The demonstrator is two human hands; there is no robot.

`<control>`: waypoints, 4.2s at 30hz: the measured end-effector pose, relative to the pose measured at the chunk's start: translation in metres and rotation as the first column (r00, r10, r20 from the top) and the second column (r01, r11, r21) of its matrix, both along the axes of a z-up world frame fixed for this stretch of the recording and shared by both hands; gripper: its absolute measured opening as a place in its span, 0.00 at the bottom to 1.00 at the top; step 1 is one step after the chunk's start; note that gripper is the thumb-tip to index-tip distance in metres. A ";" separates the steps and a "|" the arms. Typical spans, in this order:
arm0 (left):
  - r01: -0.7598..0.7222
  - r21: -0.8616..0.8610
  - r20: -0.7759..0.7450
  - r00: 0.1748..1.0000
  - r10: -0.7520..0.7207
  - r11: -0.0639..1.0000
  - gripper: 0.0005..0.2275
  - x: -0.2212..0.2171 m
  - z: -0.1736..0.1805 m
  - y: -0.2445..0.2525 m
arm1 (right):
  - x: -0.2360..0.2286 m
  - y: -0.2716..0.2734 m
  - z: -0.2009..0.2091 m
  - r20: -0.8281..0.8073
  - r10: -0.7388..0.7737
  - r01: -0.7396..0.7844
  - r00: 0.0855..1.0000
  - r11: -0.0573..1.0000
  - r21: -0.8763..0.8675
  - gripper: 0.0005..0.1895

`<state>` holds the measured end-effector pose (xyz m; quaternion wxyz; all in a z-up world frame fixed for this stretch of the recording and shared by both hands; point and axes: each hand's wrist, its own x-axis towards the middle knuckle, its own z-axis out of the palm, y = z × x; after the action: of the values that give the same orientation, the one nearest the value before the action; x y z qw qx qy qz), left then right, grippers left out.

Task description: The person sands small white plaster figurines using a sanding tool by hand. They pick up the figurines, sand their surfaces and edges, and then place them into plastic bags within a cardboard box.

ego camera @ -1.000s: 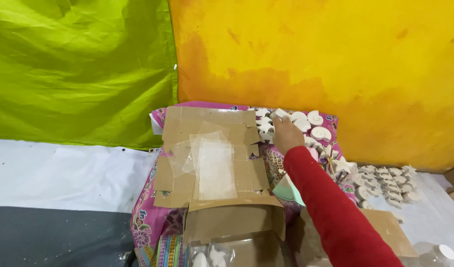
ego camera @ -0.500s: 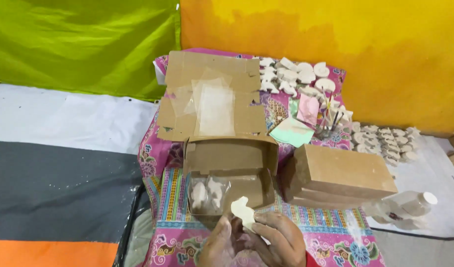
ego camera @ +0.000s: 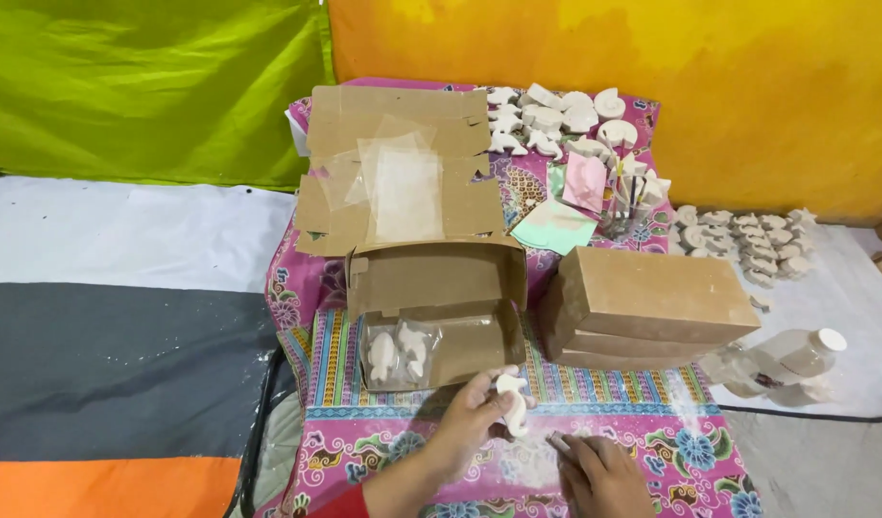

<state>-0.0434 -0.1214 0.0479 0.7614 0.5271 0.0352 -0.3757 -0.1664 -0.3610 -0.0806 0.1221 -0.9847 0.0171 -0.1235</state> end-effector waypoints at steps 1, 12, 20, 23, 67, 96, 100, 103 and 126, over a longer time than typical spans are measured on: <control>0.020 -0.036 -0.060 0.998 -0.022 0.999 0.22 -0.001 -0.014 -0.004 | -0.003 -0.004 -0.013 0.064 -0.006 0.005 0.998 1.000 0.018 0.20; 0.109 0.010 -0.091 0.990 -0.108 0.994 0.23 0.014 -0.051 -0.008 | 0.037 0.023 0.058 -0.171 -0.321 0.361 0.932 0.765 0.534 0.23; 0.154 0.122 -0.017 0.988 -0.153 0.981 0.26 0.015 -0.042 -0.011 | 0.047 0.018 0.045 -0.322 -0.292 0.434 0.901 0.565 0.701 0.08; 0.141 0.080 -0.051 0.989 -0.137 0.987 0.30 0.016 -0.047 -0.012 | 0.049 0.030 0.071 -0.424 -0.304 0.521 0.853 0.440 0.731 0.18; 0.241 -0.220 -0.028 0.967 -0.253 0.945 0.28 0.032 -0.076 -0.027 | 0.052 0.011 0.012 0.351 0.016 -0.161 0.936 0.908 0.387 0.19; 0.236 -0.107 0.280 0.939 -0.199 0.966 0.31 0.021 -0.032 -0.019 | 0.036 0.016 0.038 0.469 -0.029 -0.167 0.883 0.914 0.370 0.10; 0.283 -0.156 0.268 0.934 -0.235 0.946 0.32 0.019 -0.041 -0.018 | 0.040 0.016 0.037 0.320 -0.048 -0.081 0.946 0.922 0.379 0.21; 0.252 -0.210 0.227 0.952 -0.204 0.945 0.30 0.019 -0.052 -0.021 | 0.039 0.022 0.041 0.306 -0.135 -0.040 0.943 0.862 0.505 0.21; 0.108 -0.443 -0.299 0.918 -0.260 0.890 0.24 0.017 -0.065 -0.028 | 0.036 0.012 0.026 0.486 -0.092 -0.036 0.869 0.968 0.247 0.25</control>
<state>-0.0267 -0.1496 -0.0168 0.7981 0.2776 0.0381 -0.5335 -0.1309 -0.3485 -0.0547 0.2424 -0.8970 0.0151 -0.3694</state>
